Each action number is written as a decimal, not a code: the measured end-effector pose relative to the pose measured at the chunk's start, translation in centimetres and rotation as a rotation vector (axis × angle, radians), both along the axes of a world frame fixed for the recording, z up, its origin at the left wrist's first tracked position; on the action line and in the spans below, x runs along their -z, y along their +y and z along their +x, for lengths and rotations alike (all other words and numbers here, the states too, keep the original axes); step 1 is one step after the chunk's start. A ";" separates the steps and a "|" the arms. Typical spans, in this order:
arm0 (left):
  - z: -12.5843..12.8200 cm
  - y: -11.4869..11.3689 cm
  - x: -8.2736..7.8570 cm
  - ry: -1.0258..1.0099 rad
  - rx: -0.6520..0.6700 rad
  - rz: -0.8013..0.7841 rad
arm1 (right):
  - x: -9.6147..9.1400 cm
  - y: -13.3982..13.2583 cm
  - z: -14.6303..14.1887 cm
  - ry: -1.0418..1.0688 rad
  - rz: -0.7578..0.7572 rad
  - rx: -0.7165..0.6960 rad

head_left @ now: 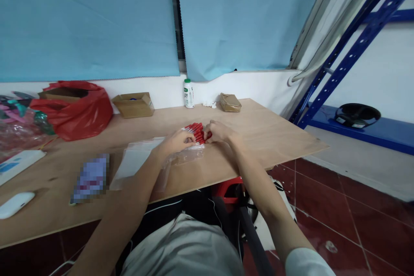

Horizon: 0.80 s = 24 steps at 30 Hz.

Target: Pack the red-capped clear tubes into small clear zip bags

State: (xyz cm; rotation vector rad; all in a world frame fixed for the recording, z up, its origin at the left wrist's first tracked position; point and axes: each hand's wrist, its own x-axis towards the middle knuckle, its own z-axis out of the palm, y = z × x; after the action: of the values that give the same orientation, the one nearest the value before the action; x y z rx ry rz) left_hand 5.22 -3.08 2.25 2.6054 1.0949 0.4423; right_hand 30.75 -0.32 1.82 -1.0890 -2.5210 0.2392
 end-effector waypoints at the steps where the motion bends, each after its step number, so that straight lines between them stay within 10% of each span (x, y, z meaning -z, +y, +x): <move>1: 0.0 0.0 0.1 0.007 0.008 -0.003 | 0.0 -0.1 -0.2 -0.009 0.004 0.000; 13: 0.1 0.7 0.7 -0.142 -0.008 0.203 | -1.1 -1.3 -0.2 0.312 -0.263 -0.074; 24: 0.5 0.0 0.6 -0.122 -0.168 0.137 | -0.9 -1.8 -2.1 0.589 -0.094 -0.149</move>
State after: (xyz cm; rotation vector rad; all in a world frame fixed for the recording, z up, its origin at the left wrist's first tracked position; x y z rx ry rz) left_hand 5.73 -3.09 1.70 2.5703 1.2889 0.7274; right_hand 28.69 -2.10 2.69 -0.7217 -2.0681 0.6248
